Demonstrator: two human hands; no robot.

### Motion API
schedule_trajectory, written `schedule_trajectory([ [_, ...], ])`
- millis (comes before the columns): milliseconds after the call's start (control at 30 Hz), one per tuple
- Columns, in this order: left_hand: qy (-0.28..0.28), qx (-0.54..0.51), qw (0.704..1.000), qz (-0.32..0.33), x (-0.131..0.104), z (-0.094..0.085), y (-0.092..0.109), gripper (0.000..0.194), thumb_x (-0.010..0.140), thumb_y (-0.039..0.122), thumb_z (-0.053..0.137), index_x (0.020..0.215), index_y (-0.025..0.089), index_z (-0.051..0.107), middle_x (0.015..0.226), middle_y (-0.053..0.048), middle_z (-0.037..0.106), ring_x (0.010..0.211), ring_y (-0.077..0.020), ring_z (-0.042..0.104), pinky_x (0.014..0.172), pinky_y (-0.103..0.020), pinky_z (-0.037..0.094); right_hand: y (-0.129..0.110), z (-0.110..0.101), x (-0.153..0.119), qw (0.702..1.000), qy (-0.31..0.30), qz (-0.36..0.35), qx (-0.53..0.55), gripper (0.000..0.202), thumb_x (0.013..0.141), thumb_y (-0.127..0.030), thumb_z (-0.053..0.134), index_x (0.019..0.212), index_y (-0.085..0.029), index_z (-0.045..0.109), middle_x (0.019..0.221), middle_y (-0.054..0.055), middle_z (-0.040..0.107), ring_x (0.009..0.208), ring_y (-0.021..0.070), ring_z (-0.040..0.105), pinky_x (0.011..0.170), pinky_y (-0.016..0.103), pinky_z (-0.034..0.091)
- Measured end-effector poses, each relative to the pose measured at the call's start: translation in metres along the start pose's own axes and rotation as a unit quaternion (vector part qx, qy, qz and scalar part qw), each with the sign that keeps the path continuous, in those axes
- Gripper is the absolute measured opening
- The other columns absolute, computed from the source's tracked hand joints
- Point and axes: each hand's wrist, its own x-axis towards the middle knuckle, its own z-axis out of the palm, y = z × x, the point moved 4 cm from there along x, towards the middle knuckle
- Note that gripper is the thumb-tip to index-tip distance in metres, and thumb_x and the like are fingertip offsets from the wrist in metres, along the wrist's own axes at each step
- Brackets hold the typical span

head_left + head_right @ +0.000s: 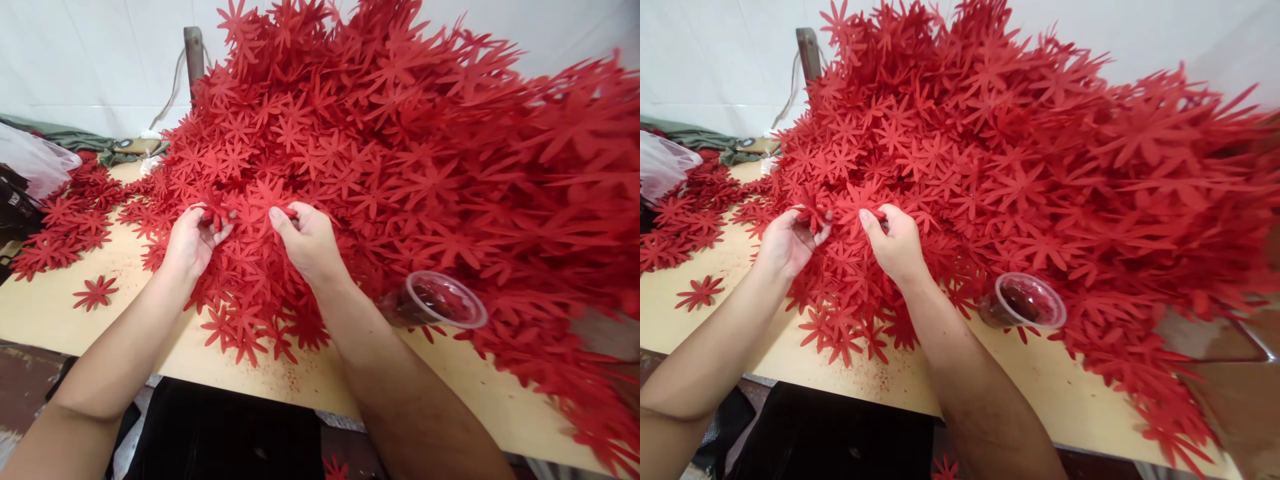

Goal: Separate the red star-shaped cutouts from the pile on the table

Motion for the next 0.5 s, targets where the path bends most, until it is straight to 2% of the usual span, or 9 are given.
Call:
schedule_trajectory([
  [67,-0.006,0.017,1.000,0.004,-0.003,0.002,0.000,0.012,0.065,0.010,0.044,0.074,0.017,0.050,0.058,0.004,0.056,0.053,-0.0067,0.056,0.056,-0.018,0.047,-0.002,-0.002,0.000,1.000,0.011,-0.015,-0.001,0.043,0.073,-0.051,0.062,0.055,-0.019,0.039,0.052,-0.007,0.034,0.050,0.0046,0.031,0.050,0.023,0.031],
  [167,-0.054,0.061,0.997,-0.004,-0.012,0.013,-0.002,0.027,0.061,0.009,0.043,0.083,0.017,0.055,0.054,0.005,0.053,0.048,-0.0070,0.050,0.050,-0.018,0.041,-0.003,0.001,-0.001,0.999,-0.012,-0.027,0.016,0.039,0.074,-0.051,0.061,0.060,-0.019,0.045,0.056,-0.006,0.042,0.053,0.0053,0.038,0.055,0.023,0.037],
  [267,-0.089,0.096,0.991,-0.029,-0.020,0.022,-0.009,0.010,0.066,0.017,0.054,0.077,0.018,0.054,0.056,0.005,0.051,0.049,-0.0070,0.048,0.048,-0.018,0.037,0.000,0.004,-0.001,0.998,-0.036,-0.012,0.053,0.032,0.070,-0.046,0.066,0.069,-0.019,0.049,0.062,-0.005,0.051,0.054,0.0059,0.046,0.055,0.023,0.043],
  [333,-0.115,0.127,0.985,0.003,-0.021,0.025,-0.011,0.016,0.066,0.025,0.067,0.071,0.017,0.054,0.056,0.006,0.050,0.049,-0.0052,0.044,0.048,-0.018,0.035,0.003,0.007,-0.002,0.996,-0.041,0.013,0.073,0.032,0.067,-0.043,0.070,0.073,-0.020,0.048,0.061,-0.006,0.052,0.049,0.0059,0.047,0.049,0.022,0.042],
  [400,-0.130,0.159,0.977,0.052,-0.021,0.026,-0.011,0.019,0.064,0.025,0.072,0.067,0.016,0.056,0.054,0.006,0.049,0.048,-0.0038,0.040,0.048,-0.018,0.032,0.004,0.009,-0.003,0.995,-0.049,0.027,0.083,0.033,0.066,-0.041,0.071,0.076,-0.021,0.047,0.060,-0.007,0.052,0.045,0.0052,0.046,0.043,0.021,0.039],
  [500,-0.092,0.182,0.974,0.097,-0.018,0.022,-0.011,0.014,0.065,0.018,0.069,0.060,0.015,0.056,0.047,0.007,0.046,0.045,-0.0031,0.036,0.047,-0.019,0.030,0.002,0.009,-0.004,0.996,-0.048,0.032,0.063,0.034,0.067,-0.044,0.070,0.075,-0.019,0.050,0.060,-0.006,0.052,0.042,0.0038,0.044,0.041,0.020,0.036],
])
